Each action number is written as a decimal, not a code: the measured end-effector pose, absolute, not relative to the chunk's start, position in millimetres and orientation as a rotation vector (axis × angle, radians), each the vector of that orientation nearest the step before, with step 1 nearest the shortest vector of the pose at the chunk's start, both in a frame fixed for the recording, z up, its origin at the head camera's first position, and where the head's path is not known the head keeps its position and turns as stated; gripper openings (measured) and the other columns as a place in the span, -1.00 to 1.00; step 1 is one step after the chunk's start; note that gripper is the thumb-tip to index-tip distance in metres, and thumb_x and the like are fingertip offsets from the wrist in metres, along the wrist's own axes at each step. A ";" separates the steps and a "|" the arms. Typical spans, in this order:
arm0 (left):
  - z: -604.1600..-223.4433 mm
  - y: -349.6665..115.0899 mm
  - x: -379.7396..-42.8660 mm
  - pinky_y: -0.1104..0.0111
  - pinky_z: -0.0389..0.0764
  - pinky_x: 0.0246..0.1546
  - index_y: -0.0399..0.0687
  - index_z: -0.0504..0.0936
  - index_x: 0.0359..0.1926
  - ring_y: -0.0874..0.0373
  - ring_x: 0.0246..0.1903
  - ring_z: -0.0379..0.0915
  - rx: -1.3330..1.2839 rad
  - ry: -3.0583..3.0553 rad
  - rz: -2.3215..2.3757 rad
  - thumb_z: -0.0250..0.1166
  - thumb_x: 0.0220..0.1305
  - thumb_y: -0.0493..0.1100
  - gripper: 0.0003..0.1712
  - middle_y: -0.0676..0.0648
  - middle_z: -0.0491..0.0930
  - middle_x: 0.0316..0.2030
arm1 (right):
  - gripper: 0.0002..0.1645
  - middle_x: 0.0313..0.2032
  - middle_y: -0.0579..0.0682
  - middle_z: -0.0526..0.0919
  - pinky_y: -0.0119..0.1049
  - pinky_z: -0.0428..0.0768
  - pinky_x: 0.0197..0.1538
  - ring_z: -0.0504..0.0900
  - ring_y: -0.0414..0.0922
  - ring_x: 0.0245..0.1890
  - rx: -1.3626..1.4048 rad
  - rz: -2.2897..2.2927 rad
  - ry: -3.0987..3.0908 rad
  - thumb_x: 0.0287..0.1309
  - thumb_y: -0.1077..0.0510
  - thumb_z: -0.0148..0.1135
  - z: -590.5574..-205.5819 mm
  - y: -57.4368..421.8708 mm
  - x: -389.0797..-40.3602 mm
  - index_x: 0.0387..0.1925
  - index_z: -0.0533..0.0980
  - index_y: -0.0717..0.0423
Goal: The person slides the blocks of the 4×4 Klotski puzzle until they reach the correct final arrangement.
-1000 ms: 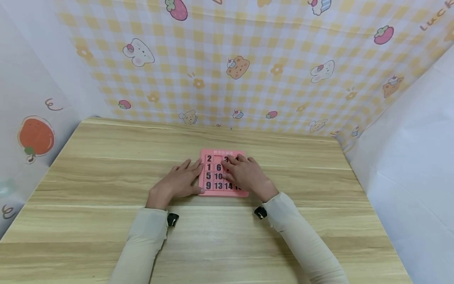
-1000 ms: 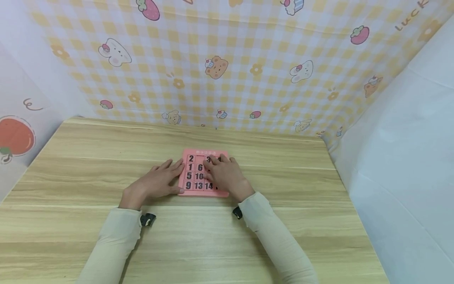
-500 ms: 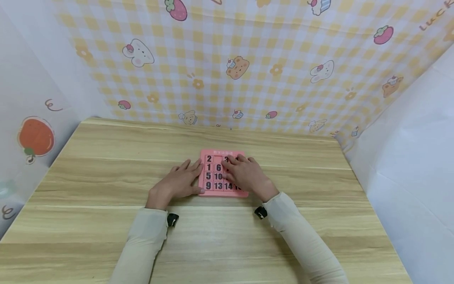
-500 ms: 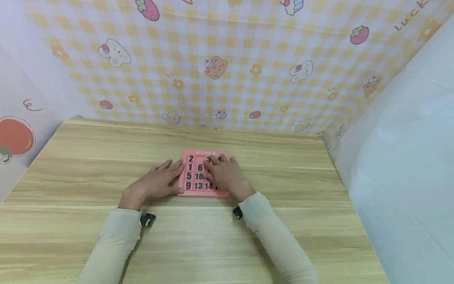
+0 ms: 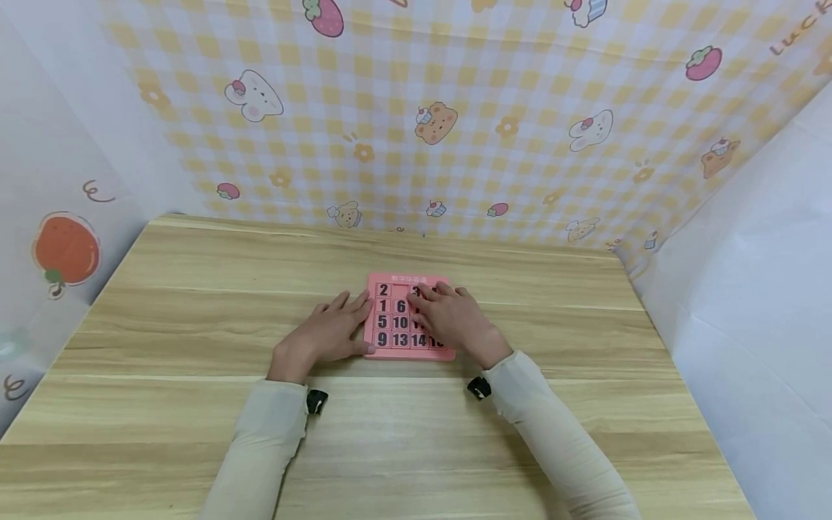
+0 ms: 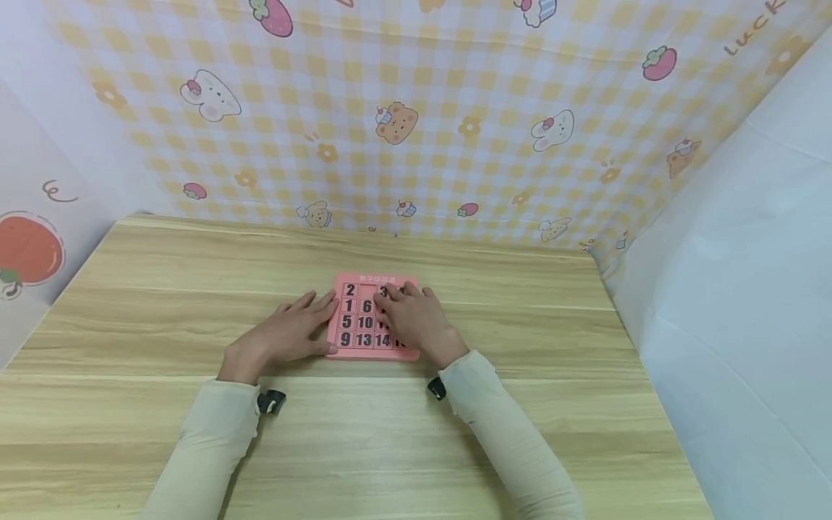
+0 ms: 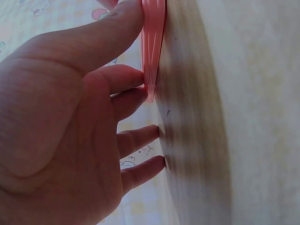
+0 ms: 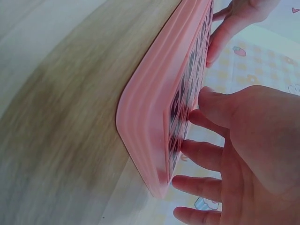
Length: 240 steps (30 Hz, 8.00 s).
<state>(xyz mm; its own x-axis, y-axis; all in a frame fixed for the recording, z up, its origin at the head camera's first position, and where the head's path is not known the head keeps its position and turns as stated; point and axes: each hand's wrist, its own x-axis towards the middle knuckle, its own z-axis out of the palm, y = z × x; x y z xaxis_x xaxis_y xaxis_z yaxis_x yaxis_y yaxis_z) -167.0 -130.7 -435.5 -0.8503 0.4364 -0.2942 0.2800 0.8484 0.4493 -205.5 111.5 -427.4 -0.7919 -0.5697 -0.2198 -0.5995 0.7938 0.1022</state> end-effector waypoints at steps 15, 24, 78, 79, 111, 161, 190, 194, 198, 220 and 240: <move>-436.5 -130.8 -167.5 -0.19 -0.10 0.49 -0.12 0.03 0.54 -0.27 0.53 -0.33 0.537 2.632 0.552 0.27 0.30 0.20 -0.01 -0.13 -0.15 0.57 | -0.37 0.49 -0.05 0.22 0.18 0.28 0.42 0.22 0.10 0.47 -0.884 0.209 2.783 0.51 -0.22 -0.20 -426.4 112.8 -205.9 0.50 0.20 -0.22; -435.2 -131.2 -166.4 -0.17 -0.08 0.49 -0.13 0.05 0.54 -0.28 0.53 -0.32 0.539 2.634 0.551 0.27 0.31 0.18 -0.02 -0.14 -0.14 0.57 | -0.32 0.49 -0.04 0.23 0.18 0.32 0.39 0.25 0.08 0.45 -0.912 0.218 2.784 0.48 -0.29 -0.17 -423.9 111.3 -204.2 0.50 0.22 -0.19; -433.8 -130.2 -166.6 -0.18 -0.04 0.47 -0.14 0.11 0.53 -0.26 0.54 -0.30 0.528 2.631 0.557 0.28 0.30 0.17 -0.05 -0.12 -0.10 0.57 | -0.28 0.52 -0.06 0.14 0.16 0.28 0.43 0.16 0.09 0.50 -0.986 0.250 2.765 0.48 -0.32 -0.24 -430.2 66.6 -204.7 0.54 0.11 -0.21; -433.7 -130.3 -166.7 -0.18 -0.04 0.48 -0.13 0.11 0.53 -0.25 0.54 -0.31 0.525 2.629 0.558 0.28 0.30 0.17 -0.05 -0.12 -0.10 0.57 | -0.28 0.52 -0.07 0.14 0.16 0.28 0.43 0.16 0.09 0.50 -0.987 0.254 2.765 0.48 -0.32 -0.24 -430.0 66.6 -204.8 0.54 0.11 -0.21; -433.5 -131.4 -166.6 -0.21 -0.07 0.47 -0.12 0.08 0.53 -0.25 0.54 -0.33 0.529 2.621 0.562 0.27 0.32 0.17 -0.05 -0.10 -0.14 0.57 | -0.32 0.53 -0.09 0.14 0.16 0.28 0.43 0.17 0.08 0.50 -1.003 0.290 2.748 0.50 -0.28 -0.25 -427.5 61.7 -204.6 0.53 0.14 -0.22; -435.4 -131.4 -166.9 -0.20 -0.06 0.47 -0.15 0.09 0.53 -0.27 0.53 -0.30 0.536 2.635 0.552 0.27 0.33 0.14 -0.06 -0.14 -0.11 0.57 | -0.33 0.50 -0.08 0.20 0.12 0.37 0.38 0.24 0.10 0.46 -0.969 0.275 2.777 0.49 -0.30 -0.23 -430.7 78.5 -205.9 0.51 0.19 -0.24; -434.1 -131.4 -167.0 -0.21 -0.05 0.47 -0.16 0.08 0.53 -0.30 0.53 -0.29 0.555 2.641 0.543 0.27 0.32 0.16 -0.04 -0.16 -0.12 0.57 | -0.34 0.50 -0.11 0.20 0.15 0.38 0.37 0.23 0.09 0.47 -0.951 0.258 2.788 0.49 -0.29 -0.21 -428.0 87.3 -204.7 0.50 0.20 -0.26; -434.0 -131.4 -166.5 -0.21 -0.05 0.47 -0.15 0.07 0.54 -0.29 0.53 -0.30 0.549 2.639 0.545 0.27 0.32 0.16 -0.04 -0.15 -0.13 0.57 | -0.35 0.50 -0.11 0.19 0.15 0.37 0.37 0.23 0.09 0.47 -0.953 0.258 2.787 0.49 -0.28 -0.22 -428.3 87.7 -204.6 0.50 0.19 -0.26; -433.3 -131.5 -165.6 -0.20 -0.05 0.47 -0.15 0.07 0.53 -0.28 0.53 -0.30 0.545 2.638 0.548 0.27 0.32 0.16 -0.04 -0.15 -0.13 0.57 | -0.33 0.51 -0.10 0.19 0.16 0.37 0.37 0.22 0.11 0.47 -0.955 0.242 2.781 0.48 -0.30 -0.20 -429.2 87.7 -204.9 0.51 0.19 -0.26; -436.1 -131.4 -166.9 -0.21 -0.04 0.47 -0.13 0.07 0.54 -0.27 0.53 -0.31 0.558 2.646 0.538 0.27 0.32 0.16 -0.04 -0.14 -0.13 0.57 | -0.35 0.50 -0.10 0.21 0.14 0.32 0.41 0.21 0.06 0.48 -1.134 0.312 2.786 0.49 -0.26 -0.17 -429.0 87.1 -185.8 0.50 0.20 -0.24; -436.9 -131.4 -167.4 -0.24 0.00 0.44 -0.17 0.10 0.53 -0.30 0.53 -0.27 0.569 2.658 0.529 0.27 0.33 0.13 -0.07 -0.17 -0.10 0.57 | -0.36 0.49 -0.13 0.21 0.10 0.26 0.46 0.19 0.06 0.49 -1.152 0.378 2.759 0.51 -0.27 -0.26 -430.4 78.1 -179.1 0.51 0.17 -0.26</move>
<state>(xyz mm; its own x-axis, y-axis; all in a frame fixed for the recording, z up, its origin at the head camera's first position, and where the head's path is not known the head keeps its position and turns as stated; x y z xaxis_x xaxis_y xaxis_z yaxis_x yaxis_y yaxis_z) -167.4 -131.4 -436.9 -0.8500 0.4503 -0.2733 0.3113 0.8480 0.4289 -179.1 78.1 -430.4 -0.7009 -0.6810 -0.2120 -0.7130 0.6777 0.1799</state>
